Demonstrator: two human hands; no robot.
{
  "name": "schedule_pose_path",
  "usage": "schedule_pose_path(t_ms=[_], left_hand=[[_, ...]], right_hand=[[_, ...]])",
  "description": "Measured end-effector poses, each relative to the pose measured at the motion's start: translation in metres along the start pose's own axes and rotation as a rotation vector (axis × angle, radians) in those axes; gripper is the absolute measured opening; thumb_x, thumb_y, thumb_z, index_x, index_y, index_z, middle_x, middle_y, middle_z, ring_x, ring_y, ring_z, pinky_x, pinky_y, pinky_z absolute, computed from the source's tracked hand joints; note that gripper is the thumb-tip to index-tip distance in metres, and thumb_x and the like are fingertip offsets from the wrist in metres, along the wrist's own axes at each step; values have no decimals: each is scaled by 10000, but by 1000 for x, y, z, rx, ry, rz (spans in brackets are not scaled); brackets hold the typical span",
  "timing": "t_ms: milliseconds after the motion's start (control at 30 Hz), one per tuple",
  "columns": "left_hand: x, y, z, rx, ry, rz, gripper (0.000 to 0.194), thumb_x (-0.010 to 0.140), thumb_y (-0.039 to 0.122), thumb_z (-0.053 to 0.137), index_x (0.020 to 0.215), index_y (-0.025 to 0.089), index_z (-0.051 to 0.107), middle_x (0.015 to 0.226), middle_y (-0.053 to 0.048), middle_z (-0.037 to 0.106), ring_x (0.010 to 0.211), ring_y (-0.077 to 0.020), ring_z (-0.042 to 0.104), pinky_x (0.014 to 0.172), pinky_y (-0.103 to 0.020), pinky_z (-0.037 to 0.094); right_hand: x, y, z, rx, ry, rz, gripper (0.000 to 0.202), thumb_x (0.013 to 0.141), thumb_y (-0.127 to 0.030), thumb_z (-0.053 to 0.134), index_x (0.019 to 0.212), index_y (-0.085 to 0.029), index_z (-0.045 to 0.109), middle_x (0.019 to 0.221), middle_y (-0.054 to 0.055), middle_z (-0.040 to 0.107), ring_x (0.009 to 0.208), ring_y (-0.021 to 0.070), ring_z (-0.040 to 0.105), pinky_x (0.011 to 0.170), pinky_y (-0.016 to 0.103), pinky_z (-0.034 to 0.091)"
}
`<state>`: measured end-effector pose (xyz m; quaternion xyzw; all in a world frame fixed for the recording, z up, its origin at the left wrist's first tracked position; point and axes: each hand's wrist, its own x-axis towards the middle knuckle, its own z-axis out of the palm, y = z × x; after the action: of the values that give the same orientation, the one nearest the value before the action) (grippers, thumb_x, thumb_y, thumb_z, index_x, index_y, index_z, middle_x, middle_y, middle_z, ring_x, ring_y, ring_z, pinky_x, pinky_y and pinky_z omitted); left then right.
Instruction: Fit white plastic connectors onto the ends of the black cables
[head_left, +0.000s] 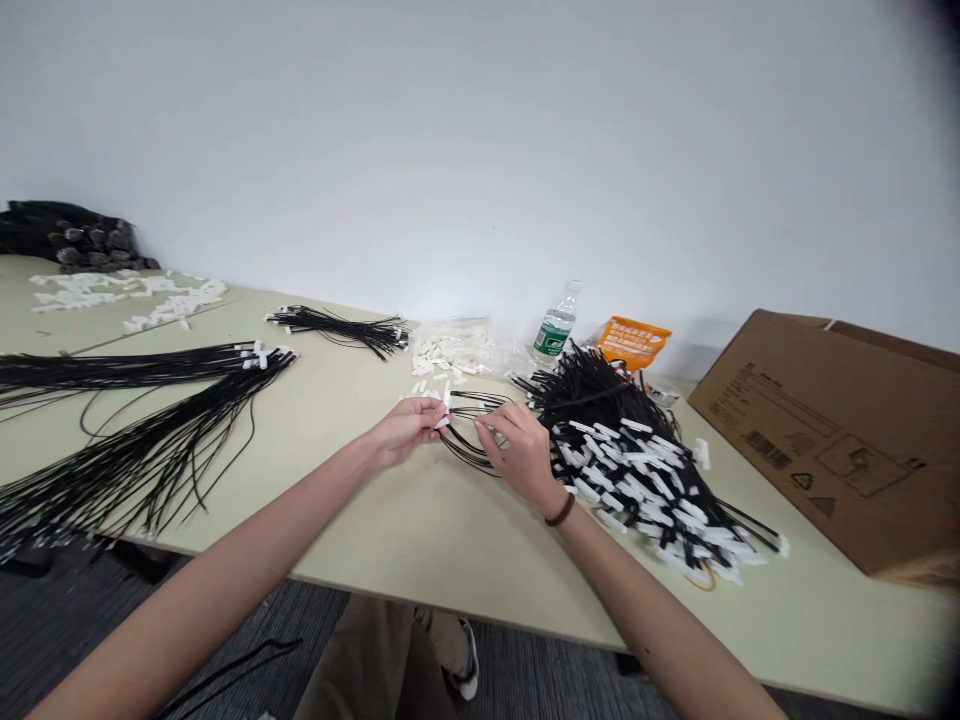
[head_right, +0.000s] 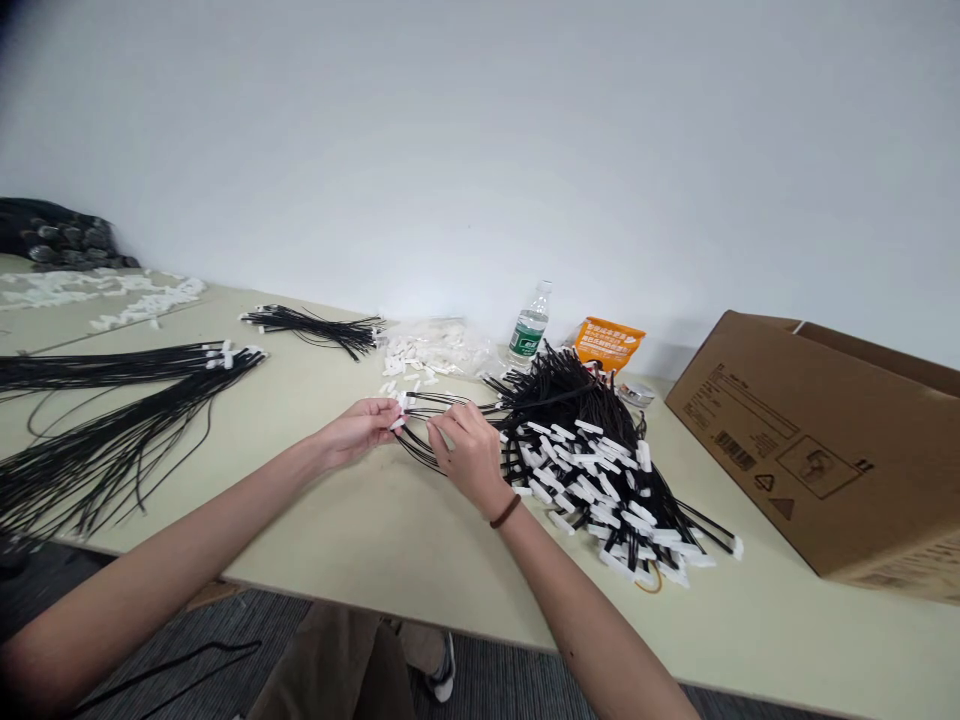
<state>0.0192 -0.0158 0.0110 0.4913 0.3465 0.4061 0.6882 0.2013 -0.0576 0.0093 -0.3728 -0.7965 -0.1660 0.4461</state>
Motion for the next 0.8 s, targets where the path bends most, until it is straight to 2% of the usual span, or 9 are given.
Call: schedule_pose_path(t_ms=[167,800], left_hand=[[-2,2,2,-1,6,10,338,554,337,768,655,106,543,669,8,527,592,-57,478,580,-192,355],[-1,0,2,37,7,38,369,548,390,763,683,106,570,681,-5,552,596,-68,502,570,-200,363]], right_hand=[[1,-1,0,51,32,20,118,841,-195,506,784,-184,609,691,23,558,688,142,474,640,267,395],[0,-1,1,50,-10,39,136,846,-207,501,776,-182,615,690,24,556,699,145,461,634,267,384]])
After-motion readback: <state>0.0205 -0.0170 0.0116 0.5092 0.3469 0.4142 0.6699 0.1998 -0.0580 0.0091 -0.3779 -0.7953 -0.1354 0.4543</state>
